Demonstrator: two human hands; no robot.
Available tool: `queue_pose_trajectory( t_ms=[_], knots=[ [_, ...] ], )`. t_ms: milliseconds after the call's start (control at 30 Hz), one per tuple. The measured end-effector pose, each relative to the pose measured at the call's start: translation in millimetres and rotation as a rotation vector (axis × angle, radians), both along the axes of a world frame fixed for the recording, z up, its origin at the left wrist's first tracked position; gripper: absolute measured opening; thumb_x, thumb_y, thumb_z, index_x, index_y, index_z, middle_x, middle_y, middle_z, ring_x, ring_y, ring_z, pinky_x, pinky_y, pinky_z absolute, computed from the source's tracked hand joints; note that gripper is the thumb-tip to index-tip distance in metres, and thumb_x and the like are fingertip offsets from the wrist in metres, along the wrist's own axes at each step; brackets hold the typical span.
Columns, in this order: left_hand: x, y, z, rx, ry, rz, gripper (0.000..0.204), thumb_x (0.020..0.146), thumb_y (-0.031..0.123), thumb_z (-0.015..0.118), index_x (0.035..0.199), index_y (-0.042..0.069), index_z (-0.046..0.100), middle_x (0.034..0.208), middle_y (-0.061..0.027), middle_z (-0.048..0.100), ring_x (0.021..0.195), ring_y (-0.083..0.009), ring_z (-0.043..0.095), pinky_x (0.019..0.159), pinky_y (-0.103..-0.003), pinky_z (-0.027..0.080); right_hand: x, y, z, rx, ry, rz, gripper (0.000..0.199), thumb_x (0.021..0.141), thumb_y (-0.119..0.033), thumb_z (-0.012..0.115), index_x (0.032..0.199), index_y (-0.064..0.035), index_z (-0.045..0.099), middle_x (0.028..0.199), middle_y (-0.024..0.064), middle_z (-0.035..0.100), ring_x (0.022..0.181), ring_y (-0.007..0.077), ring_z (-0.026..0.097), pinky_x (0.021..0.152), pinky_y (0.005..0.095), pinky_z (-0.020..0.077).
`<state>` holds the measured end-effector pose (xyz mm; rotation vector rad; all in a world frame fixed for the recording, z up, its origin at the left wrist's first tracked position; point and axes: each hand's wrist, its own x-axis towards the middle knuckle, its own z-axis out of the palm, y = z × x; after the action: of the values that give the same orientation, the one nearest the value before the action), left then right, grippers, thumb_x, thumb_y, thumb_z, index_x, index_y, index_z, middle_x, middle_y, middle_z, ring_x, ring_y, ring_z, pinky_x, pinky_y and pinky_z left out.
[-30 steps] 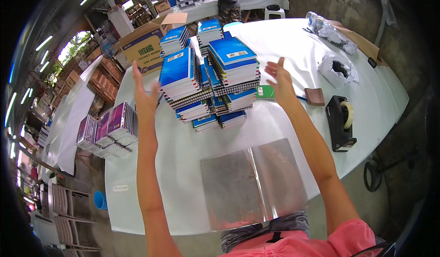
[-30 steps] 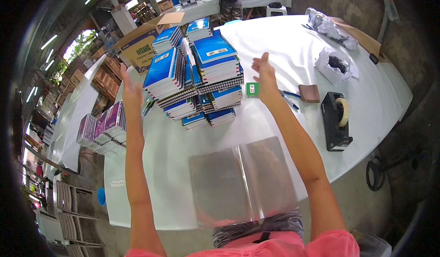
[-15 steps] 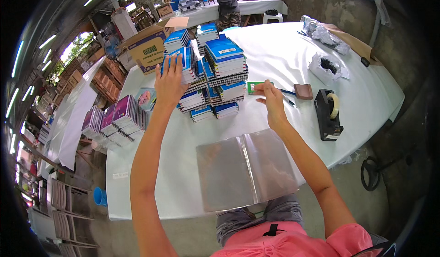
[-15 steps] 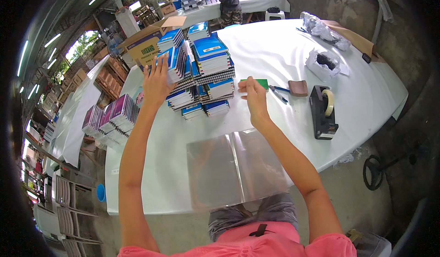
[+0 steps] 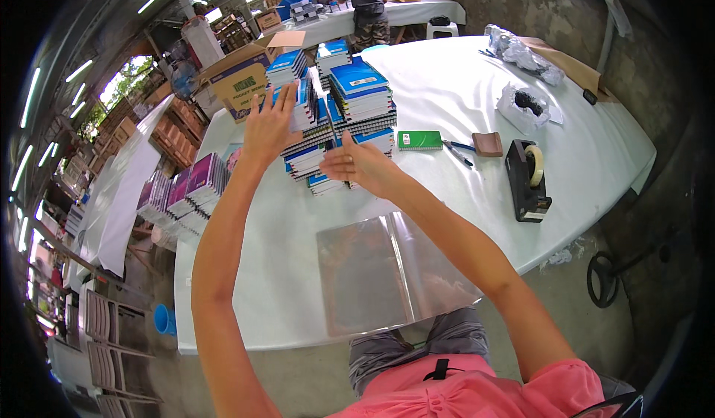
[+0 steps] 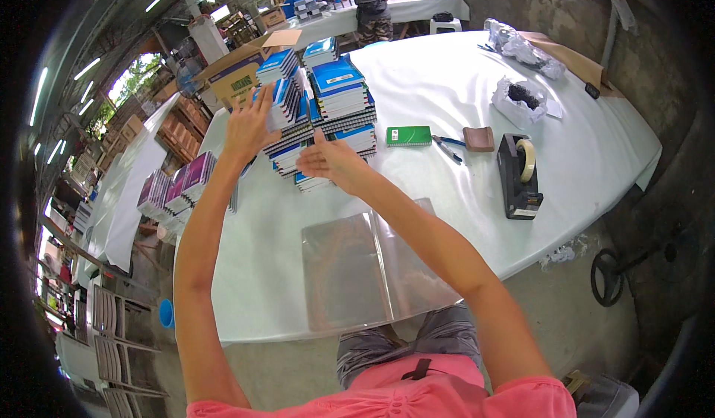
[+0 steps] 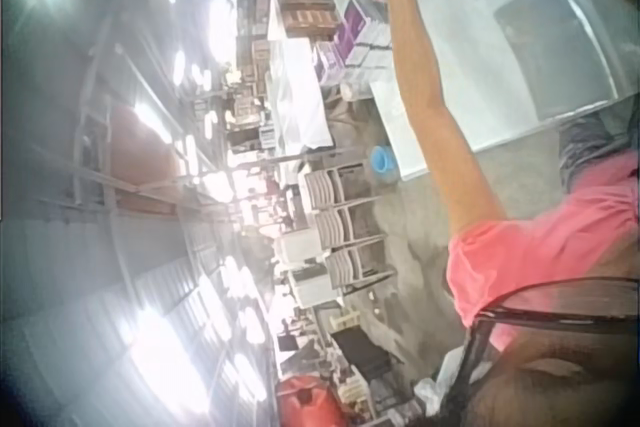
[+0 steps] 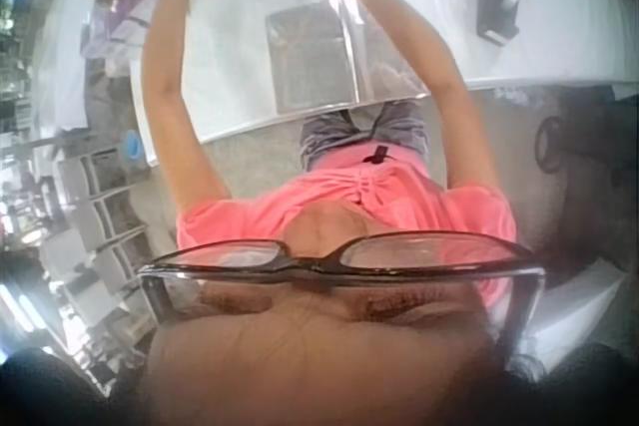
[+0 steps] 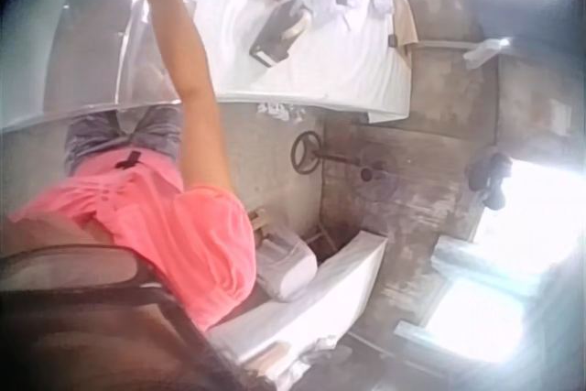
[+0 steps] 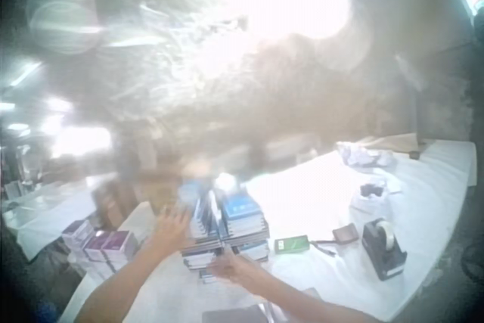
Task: The person places stacks of notebooks into plastic bags and seals them using adhesive tape from a dispenser.
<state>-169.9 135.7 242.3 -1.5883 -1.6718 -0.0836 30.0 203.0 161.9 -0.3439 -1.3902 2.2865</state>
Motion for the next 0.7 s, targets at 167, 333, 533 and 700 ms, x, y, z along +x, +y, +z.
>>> queue_pose_trajectory(
  t_ms=[167,333,533,700],
  knots=[
    [22.9,-39.8,-6.5,-0.027,0.065,-0.025,0.104,0.062,0.031,0.080,0.148,0.008,0.028,0.145,-0.0081,0.043,0.132,-0.0305,0.042,0.108,-0.055,0.031,-35.1,7.0,35.6,-0.486,-0.017,0.080,0.086,0.088,-0.069,0.043,0.130,0.0061,0.043,0.130,0.0204,0.049,0.113,0.0327,0.055,0.094,0.0444,0.0474],
    [77.8,-87.8,-30.3,-0.037,0.082,-0.106,0.104,0.059,0.029,0.082,0.147,0.008,0.031,0.146,-0.0071,0.042,0.133,-0.0308,0.040,0.109,-0.054,0.029,-35.4,2.2,40.7,-0.254,-0.088,0.046,0.069,0.080,-0.051,0.069,0.120,0.0023,0.052,0.115,0.0157,0.058,0.102,0.0251,0.059,0.087,0.0485,0.0490],
    [137.5,-163.0,-60.5,0.276,-0.754,-0.294,0.113,0.062,0.037,0.087,0.151,0.010,0.022,0.154,-0.0177,0.026,0.145,-0.0339,0.017,0.114,-0.050,0.018,50.1,-56.6,-8.0,0.071,-0.033,-0.132,0.063,0.072,-0.017,0.083,0.120,0.0060,0.051,0.110,0.0150,0.061,0.102,0.0225,0.061,0.089,0.0357,0.0504],
    [158.7,-148.5,-145.1,0.067,-1.927,-0.636,0.137,0.058,0.031,0.091,0.153,0.015,-0.007,0.156,-0.0130,0.020,0.141,-0.0280,0.027,0.114,-0.040,0.025,133.3,-80.1,-57.7,0.498,0.058,-0.106,0.082,0.068,-0.009,0.083,0.136,-0.0024,0.037,0.129,0.0108,0.049,0.122,0.0178,0.046,0.104,0.0329,0.0376]
  ],
)
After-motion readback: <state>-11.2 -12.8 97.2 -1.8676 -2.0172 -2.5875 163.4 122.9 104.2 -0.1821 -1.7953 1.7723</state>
